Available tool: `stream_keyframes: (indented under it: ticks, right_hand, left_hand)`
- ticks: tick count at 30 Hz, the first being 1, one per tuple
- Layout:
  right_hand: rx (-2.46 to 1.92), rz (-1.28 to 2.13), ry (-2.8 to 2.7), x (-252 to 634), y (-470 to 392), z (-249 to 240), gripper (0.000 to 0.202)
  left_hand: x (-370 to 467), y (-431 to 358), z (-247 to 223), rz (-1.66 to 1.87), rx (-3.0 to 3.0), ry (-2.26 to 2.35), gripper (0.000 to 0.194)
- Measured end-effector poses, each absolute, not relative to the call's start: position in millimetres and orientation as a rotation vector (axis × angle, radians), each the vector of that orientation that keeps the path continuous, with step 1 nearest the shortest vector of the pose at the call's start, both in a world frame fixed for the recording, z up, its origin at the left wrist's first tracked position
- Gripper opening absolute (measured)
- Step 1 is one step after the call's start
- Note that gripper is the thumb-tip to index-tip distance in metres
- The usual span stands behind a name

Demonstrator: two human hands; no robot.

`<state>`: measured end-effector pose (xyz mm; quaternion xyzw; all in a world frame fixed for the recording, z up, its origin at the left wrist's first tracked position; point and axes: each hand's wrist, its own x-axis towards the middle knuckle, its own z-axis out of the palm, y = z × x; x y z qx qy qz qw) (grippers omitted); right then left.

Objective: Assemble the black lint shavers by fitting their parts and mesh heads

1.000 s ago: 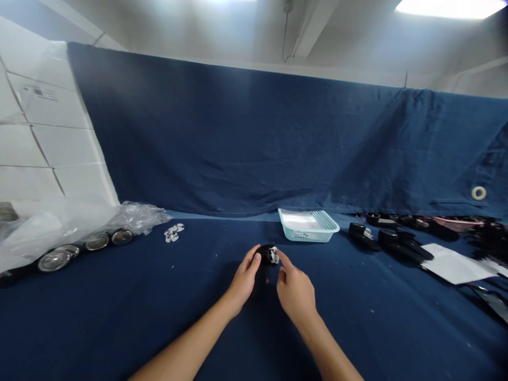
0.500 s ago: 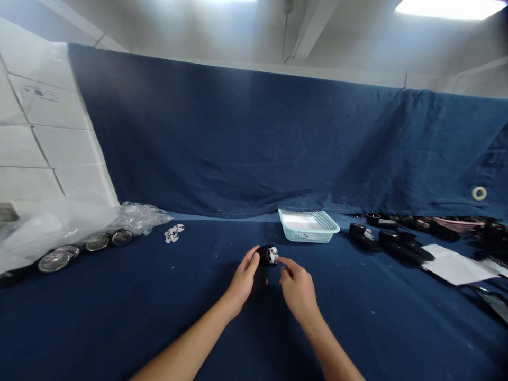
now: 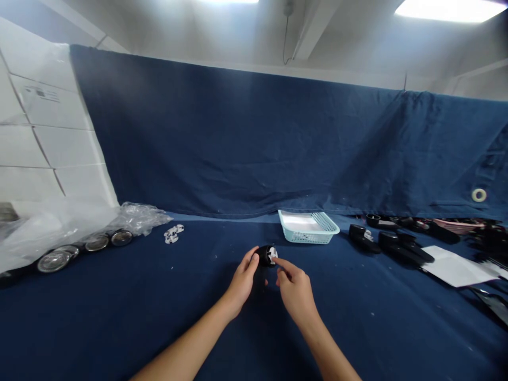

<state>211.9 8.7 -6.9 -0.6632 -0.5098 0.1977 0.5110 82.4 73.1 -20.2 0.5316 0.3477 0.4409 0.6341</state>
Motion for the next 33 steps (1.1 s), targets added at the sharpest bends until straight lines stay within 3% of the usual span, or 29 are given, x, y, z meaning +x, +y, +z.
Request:
stream_keyframes:
  ticks: [14,33]
  right_hand:
    - [-1.645,0.363,-1.359,210,7,-6,0.044]
    - [-1.536,0.161,-1.180,212,17,-11,0.031]
  left_hand:
    - [83,73,-20,1.003,1.198,0.801,0.057]
    - [81,70,-17,0.980,1.238,0.775,0.052]
